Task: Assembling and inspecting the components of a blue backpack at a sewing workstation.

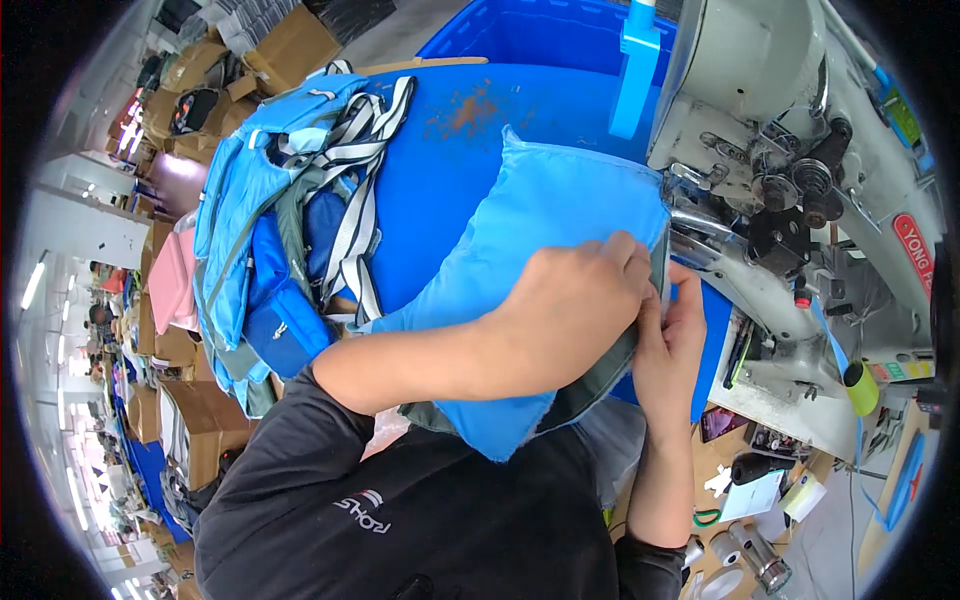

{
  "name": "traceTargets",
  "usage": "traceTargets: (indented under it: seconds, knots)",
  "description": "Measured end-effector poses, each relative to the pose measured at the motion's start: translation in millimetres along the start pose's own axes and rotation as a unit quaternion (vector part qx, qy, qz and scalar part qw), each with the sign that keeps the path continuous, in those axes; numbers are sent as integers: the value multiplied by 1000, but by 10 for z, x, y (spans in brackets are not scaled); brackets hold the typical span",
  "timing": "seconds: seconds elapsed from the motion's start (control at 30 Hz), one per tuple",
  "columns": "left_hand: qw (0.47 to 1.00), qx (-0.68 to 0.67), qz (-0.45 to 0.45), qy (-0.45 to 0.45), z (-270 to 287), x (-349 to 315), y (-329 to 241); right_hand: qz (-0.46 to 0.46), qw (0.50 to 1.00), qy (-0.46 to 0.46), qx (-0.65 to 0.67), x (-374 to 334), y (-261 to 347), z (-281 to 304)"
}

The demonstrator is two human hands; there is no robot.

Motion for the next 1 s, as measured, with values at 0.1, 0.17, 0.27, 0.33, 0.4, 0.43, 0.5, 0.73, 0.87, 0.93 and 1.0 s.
traceTargets:
  seconds: [0.1, 0.17, 0.27, 0.33, 0.4, 0.43, 0.5, 0.73, 0.87, 0.93, 1.0]
  knots:
    - [1000, -23, 0, 1, -13, -44, 70, -5, 1000, -6, 1, -17, 3, -32]
    - [999, -38, 3, 3, 18, -32, 82, 3, 1000, -15, -10, -30, 49, -61]
    - [997, -66, 20, 18, 23, 34, 47, 1, 999, -14, -39, -35, 79, -82]
    - [997, -70, 3, 21, -94, 37, -8, 25, 999, -20, -21, -26, 13, -92]
    - [997, -71, 13, 17, -131, 47, -17, 25, 999, -17, -8, 5, -60, -93]
    - [997, -74, 21, 14, -147, 55, -18, 24, 1000, -17, 3, 18, -90, -87]
    - [997, -72, 26, 5, -171, 93, -11, 36, 999, -17, -7, 87, -114, -80]
    - [992, -112, 42, -40, -316, 273, 57, 23, 994, -12, 104, 269, -213, -92]
    - [984, -155, 38, -77, -352, 217, 114, -16, 995, -12, 98, 204, -76, -59]
    - [976, -153, 50, -145, -262, 118, 57, -100, 988, 17, -121, 114, 178, -33]
    - [980, -134, 59, -133, -228, 47, -13, -82, 991, -2, -104, 60, 113, -40]
Point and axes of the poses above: each hand's wrist, its own x-axis towards the middle knuckle, its own z-axis out of the back of the hand, y = z × x, the point moved 1 cm from there along x, towards the middle knuckle, and after that the axes turned 1 degree about -y, right-handed, at the moved point
